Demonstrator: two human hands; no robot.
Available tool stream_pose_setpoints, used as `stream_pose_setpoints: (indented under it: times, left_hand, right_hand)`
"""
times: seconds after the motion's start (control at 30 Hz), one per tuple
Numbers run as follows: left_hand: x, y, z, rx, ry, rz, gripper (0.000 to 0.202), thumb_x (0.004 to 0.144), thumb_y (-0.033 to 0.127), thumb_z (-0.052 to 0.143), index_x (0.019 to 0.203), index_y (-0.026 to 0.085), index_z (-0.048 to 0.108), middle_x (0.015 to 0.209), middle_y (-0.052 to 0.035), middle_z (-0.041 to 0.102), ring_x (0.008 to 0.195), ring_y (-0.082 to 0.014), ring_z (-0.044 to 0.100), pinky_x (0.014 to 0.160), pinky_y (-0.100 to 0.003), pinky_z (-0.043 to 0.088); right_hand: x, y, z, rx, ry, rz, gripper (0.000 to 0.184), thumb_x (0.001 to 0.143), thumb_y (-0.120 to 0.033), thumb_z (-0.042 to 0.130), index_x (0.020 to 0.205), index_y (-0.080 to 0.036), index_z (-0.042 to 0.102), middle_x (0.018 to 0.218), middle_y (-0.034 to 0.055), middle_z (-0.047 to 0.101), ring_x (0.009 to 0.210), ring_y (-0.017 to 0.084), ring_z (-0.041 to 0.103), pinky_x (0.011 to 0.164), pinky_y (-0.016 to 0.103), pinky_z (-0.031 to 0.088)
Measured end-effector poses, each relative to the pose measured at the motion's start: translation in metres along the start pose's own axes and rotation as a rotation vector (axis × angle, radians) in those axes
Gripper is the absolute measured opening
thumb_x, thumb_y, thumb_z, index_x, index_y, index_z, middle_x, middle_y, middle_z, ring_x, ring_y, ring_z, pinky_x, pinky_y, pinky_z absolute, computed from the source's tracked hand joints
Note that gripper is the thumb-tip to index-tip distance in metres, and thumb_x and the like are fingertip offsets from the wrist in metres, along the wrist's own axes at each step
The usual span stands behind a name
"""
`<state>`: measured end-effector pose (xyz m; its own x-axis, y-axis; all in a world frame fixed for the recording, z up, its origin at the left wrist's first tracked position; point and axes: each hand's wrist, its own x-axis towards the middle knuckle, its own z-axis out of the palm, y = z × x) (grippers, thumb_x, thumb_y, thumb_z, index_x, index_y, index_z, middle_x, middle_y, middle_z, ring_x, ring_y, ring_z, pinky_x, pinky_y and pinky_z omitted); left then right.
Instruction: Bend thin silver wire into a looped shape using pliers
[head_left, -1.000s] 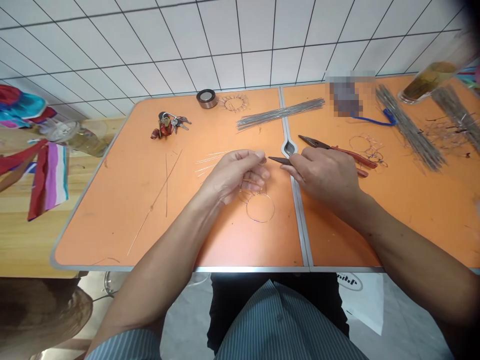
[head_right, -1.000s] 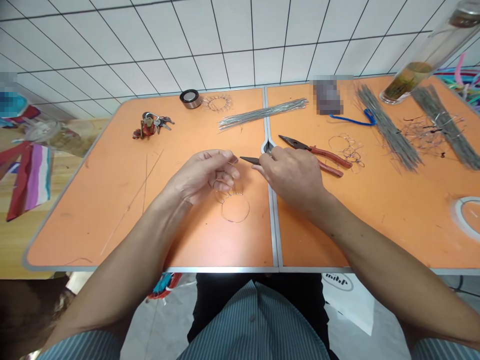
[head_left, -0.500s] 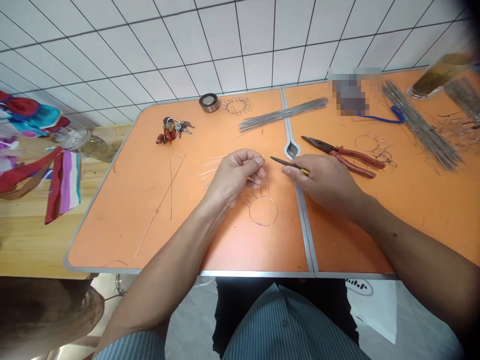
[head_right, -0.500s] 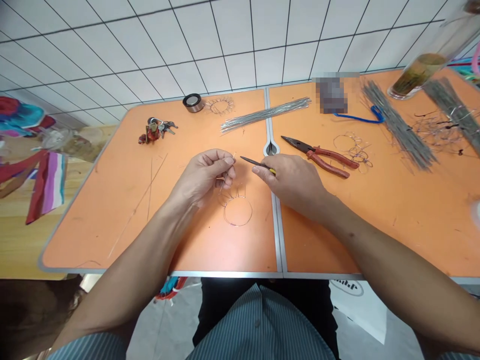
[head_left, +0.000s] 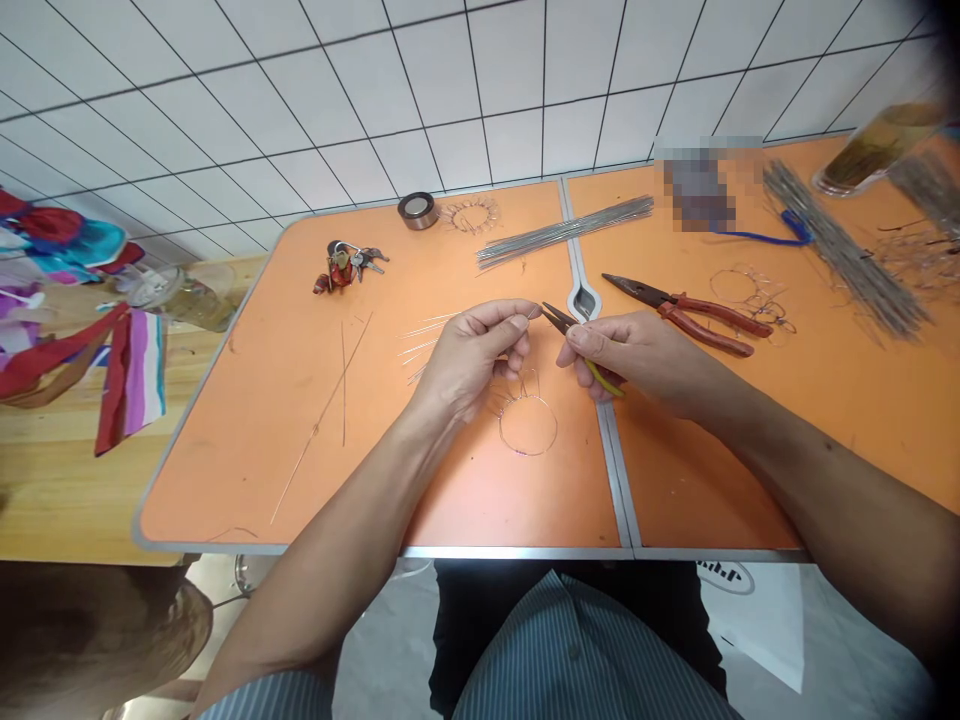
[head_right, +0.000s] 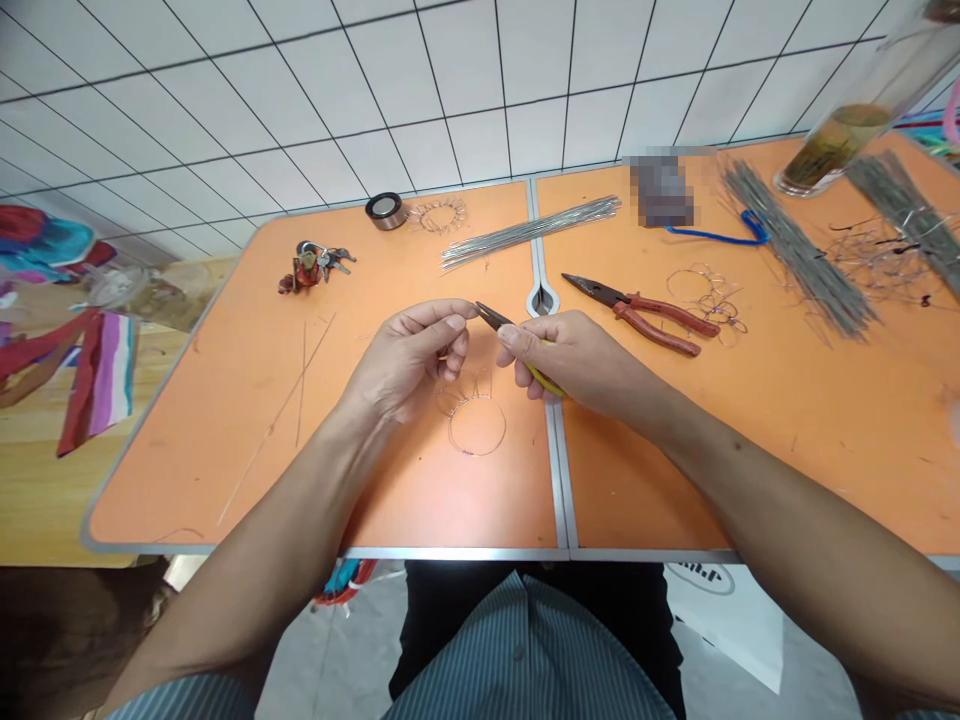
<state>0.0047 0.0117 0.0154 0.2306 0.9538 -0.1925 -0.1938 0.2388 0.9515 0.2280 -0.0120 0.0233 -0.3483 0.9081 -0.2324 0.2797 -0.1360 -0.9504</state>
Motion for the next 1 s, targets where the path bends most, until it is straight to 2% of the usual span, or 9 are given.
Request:
stream_pose_setpoints:
  times: [0.27, 0.7, 1.0]
  left_hand:
    - [0.0001, -0.0073, 0.0003, 0.058, 0.015, 0.079, 0.018, 0.086, 0.029, 0.086, 0.101, 0.020, 0.085, 0.067, 0.0027, 0.067, 0.052, -0.0083, 0.056, 0.049, -0.021, 0.047]
    - [-0.0046, -0.0050, 0.0064, 0.145, 0.072, 0.142, 0.015, 0.087, 0.029, 0.084, 0.100, 0.020, 0.085, 0.067, 0.0019, 0.066, 0.055, -0.0104, 0.057, 0.052, -0.023, 0.048]
    - [-0.0076, -0.0061, 0.0095, 0.310, 0.134, 0.247, 0.013, 0.095, 0.018, 0.075, 0.099, 0.022, 0.087, 0.067, 0.0016, 0.065, 0.058, -0.0118, 0.056, 0.056, -0.025, 0.048]
  right_hand:
    - [-0.0015, -0.0036, 0.0019, -0.014, 0.012, 0.020, 0.048, 0.103, -0.066, 0.067, 0.089, -0.021, 0.075, 0.074, 0.0034, 0.069, 0.057, 0.013, 0.057, 0.054, 0.032, 0.044]
    - [-0.0005, 0.0019, -0.0015, -0.074, 0.019, -0.007, 0.051, 0.104, -0.070, 0.062, 0.088, -0.023, 0.075, 0.070, 0.0014, 0.067, 0.054, 0.014, 0.055, 0.055, 0.033, 0.042]
    - [-0.0012, 0.0022, -0.0008, -0.086, 0.039, 0.000, 0.050, 0.103, -0.070, 0.064, 0.088, -0.023, 0.076, 0.074, 0.0032, 0.068, 0.056, 0.015, 0.056, 0.055, 0.034, 0.043]
